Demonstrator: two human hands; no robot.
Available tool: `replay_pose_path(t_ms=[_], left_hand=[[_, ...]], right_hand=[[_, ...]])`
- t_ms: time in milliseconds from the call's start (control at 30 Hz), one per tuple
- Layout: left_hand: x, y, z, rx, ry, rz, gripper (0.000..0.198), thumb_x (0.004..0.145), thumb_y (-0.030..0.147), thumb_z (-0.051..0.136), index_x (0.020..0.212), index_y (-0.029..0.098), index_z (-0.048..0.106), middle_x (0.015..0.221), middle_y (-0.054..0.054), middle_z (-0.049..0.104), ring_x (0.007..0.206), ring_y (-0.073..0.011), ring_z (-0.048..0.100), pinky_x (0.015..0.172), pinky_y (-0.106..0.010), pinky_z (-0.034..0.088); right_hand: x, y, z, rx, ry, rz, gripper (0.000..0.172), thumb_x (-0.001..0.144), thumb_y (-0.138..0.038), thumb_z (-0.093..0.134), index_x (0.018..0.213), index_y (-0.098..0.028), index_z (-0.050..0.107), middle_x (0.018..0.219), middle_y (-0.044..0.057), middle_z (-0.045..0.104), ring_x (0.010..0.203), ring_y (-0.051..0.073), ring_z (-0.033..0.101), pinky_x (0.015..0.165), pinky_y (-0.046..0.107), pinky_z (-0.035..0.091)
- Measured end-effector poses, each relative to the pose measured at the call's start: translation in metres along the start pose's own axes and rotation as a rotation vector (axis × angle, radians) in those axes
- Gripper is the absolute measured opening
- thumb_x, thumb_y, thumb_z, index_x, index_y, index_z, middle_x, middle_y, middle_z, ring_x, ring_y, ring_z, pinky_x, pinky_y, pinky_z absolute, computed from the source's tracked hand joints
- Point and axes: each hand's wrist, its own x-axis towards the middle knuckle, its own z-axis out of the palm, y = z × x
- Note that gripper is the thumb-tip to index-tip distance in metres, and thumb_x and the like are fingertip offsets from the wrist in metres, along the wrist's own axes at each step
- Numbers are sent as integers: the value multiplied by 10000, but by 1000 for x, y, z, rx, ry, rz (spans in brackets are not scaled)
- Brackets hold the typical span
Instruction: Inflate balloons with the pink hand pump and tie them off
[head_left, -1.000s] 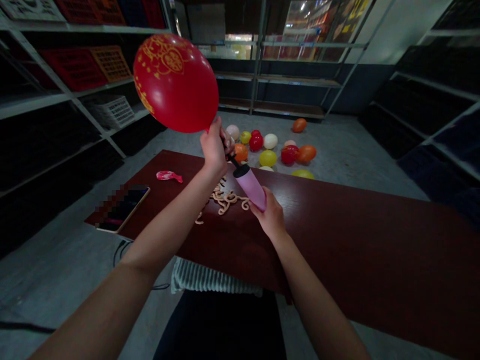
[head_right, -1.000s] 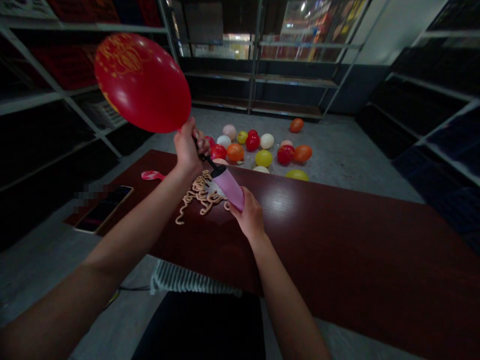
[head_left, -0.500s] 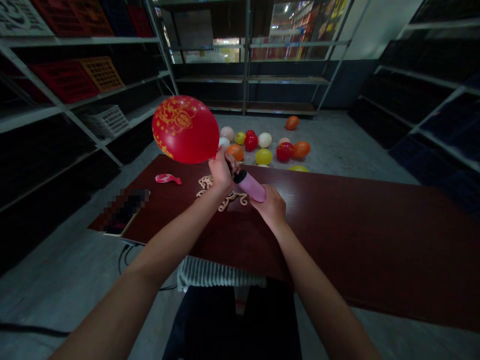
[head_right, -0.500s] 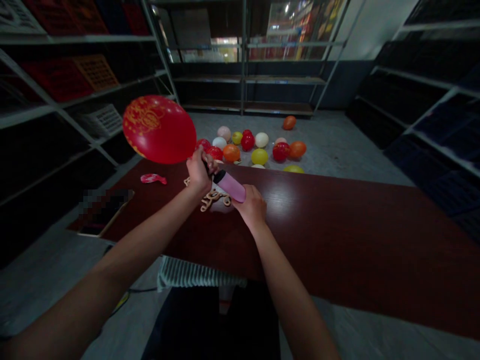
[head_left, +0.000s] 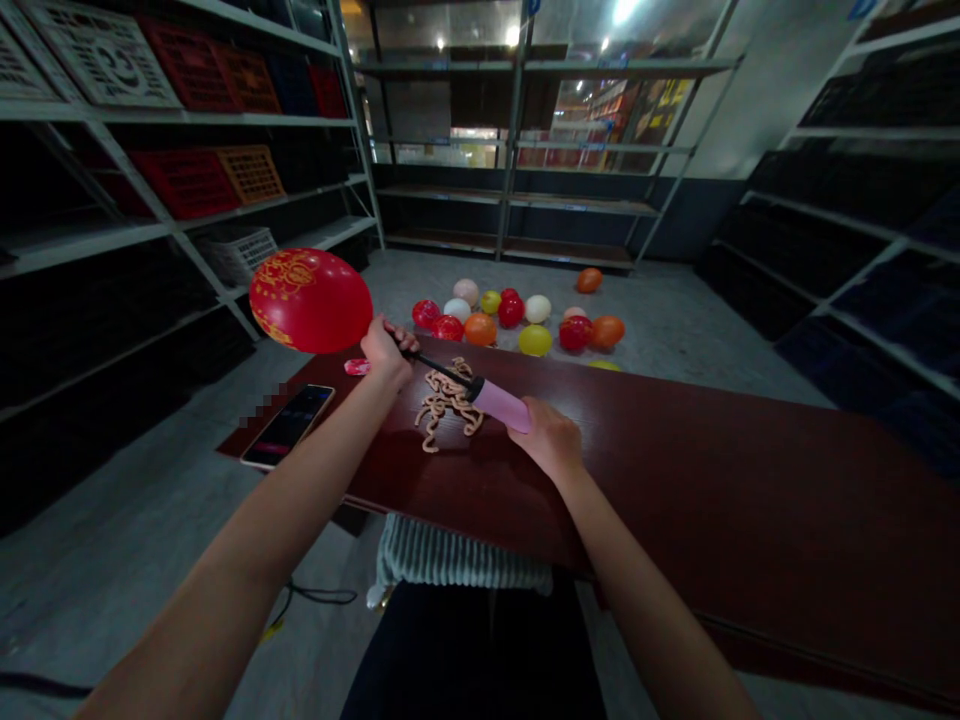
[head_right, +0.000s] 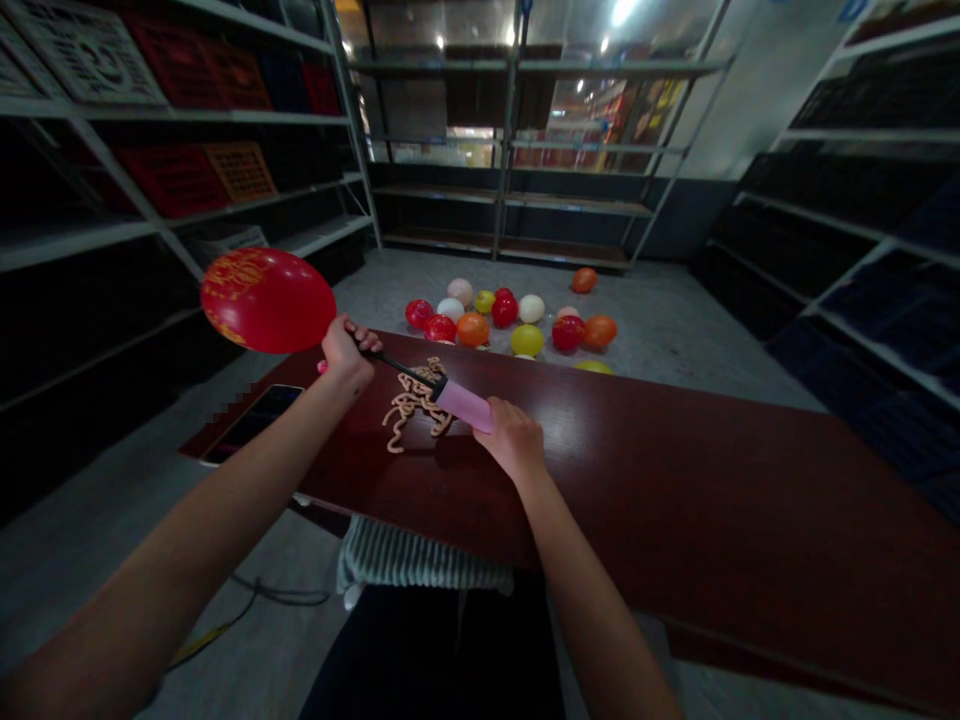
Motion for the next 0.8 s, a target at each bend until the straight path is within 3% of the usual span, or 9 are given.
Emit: replay_pose_path(t_ms=[133,267,400,567,800], left_hand=[[10,24,3,9,-9,32,350,960,213,446,635,201,317,464,72,297,321,-72,264,365,-200,237],[9,16,19,24,-9,93,405,975,298,505,631,205,314,475,67,304,320,-73,272,362,-203,231],[4,-7,41,13,-1,174,445,967,361,564,630,207,317,461,67,318,315,-71,283,352,-197,224],[-11,-47,64,49,-70,142,448,985,292,528,596,206,324,414,64,309,297,-75,279,328,-205,215],[-51,-121,71,114,-162,61,472,1009,239,473,559,206,337,395,61,321,281,-76,292,324,-219,214]], right_hand=[[0,-2,2,46,2,-14,276,801,-325,710,1048,-203,685,901,49,754,795,210,708,645,277,431],[0,3,3,82,30,24,276,797,-336,722,1040,-212,685,895,45,760,790,218,717,640,279,442],[1,14,5,107,41,97,317,780,-376,752,1041,-210,683,880,57,763,765,233,713,623,291,442],[3,19,7,124,38,183,349,774,-399,766,1055,-213,674,885,57,763,778,240,715,620,289,434],[5,19,6,161,36,297,338,791,-392,729,1073,-218,663,902,65,765,790,246,717,630,293,431]])
